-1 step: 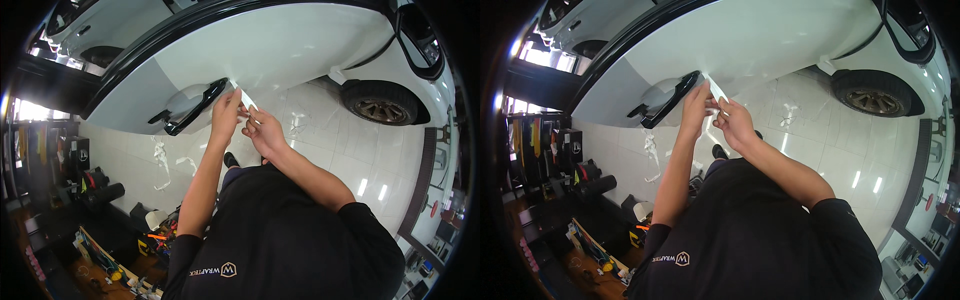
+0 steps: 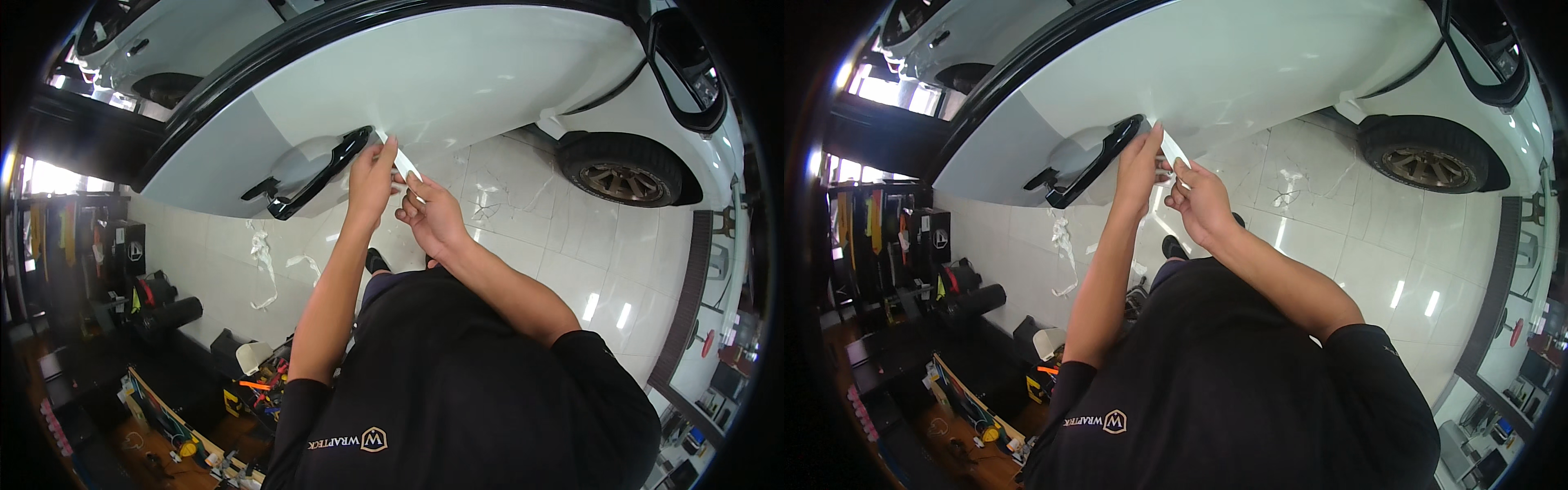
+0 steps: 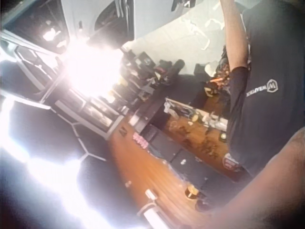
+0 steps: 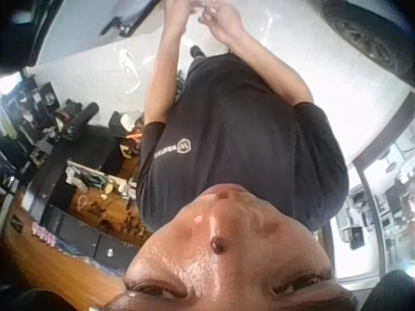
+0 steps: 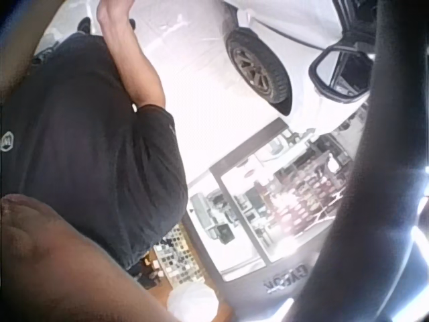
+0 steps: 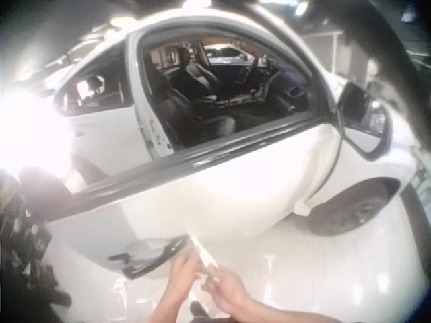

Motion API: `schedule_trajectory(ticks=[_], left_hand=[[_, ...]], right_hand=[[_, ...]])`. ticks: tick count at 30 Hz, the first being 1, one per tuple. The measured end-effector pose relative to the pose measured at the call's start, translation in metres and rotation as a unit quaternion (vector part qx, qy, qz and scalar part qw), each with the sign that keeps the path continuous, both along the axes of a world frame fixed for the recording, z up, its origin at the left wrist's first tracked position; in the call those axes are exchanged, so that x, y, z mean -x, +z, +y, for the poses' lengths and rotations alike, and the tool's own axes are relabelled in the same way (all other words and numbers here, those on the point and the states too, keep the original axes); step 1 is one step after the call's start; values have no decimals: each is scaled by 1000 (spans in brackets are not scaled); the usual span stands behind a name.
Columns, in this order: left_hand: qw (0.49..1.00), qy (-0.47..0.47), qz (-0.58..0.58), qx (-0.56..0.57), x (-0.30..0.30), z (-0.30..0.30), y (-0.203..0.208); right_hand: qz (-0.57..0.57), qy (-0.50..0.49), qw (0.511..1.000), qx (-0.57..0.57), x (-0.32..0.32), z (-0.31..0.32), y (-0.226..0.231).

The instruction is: The person installs black door handles on the driver-side doors of a white SUV. They align each handle, press it into place, and secure it by hand, then test the latch mechanism on both front and rear doors.

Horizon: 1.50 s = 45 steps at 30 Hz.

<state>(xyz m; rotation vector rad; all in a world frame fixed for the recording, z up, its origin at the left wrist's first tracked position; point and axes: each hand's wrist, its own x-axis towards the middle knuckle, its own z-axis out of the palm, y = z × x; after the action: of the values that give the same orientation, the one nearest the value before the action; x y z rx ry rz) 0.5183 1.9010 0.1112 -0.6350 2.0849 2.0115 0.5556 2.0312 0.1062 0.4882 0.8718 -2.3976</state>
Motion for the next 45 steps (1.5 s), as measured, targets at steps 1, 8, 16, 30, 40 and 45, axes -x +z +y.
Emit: schedule_trajectory(ticks=[1, 8, 16, 30, 40, 45], left_hand=[[1000, 1, -7, 1, 9, 5, -1], [990, 45, 16, -131, 17, 22, -3], [941, 60, 23, -333, 1, 14, -5], [924, -47, 35, -379, -6, -27, -11], [851, -68, 7, -520, -7, -35, -23], [857, -72, 3, -510, -14, -40, -18]], right_hand=[[4, -2, 1000, -11, -1, 0, 0], [40, 1, 995, -92, -5, 6, 3], [202, -3, 934, -294, -10, 0, -7], [267, 99, 690, -666, -3, 24, 49], [261, -30, 816, -515, 73, -38, 10], [203, -33, 843, -498, 67, -66, 32]])
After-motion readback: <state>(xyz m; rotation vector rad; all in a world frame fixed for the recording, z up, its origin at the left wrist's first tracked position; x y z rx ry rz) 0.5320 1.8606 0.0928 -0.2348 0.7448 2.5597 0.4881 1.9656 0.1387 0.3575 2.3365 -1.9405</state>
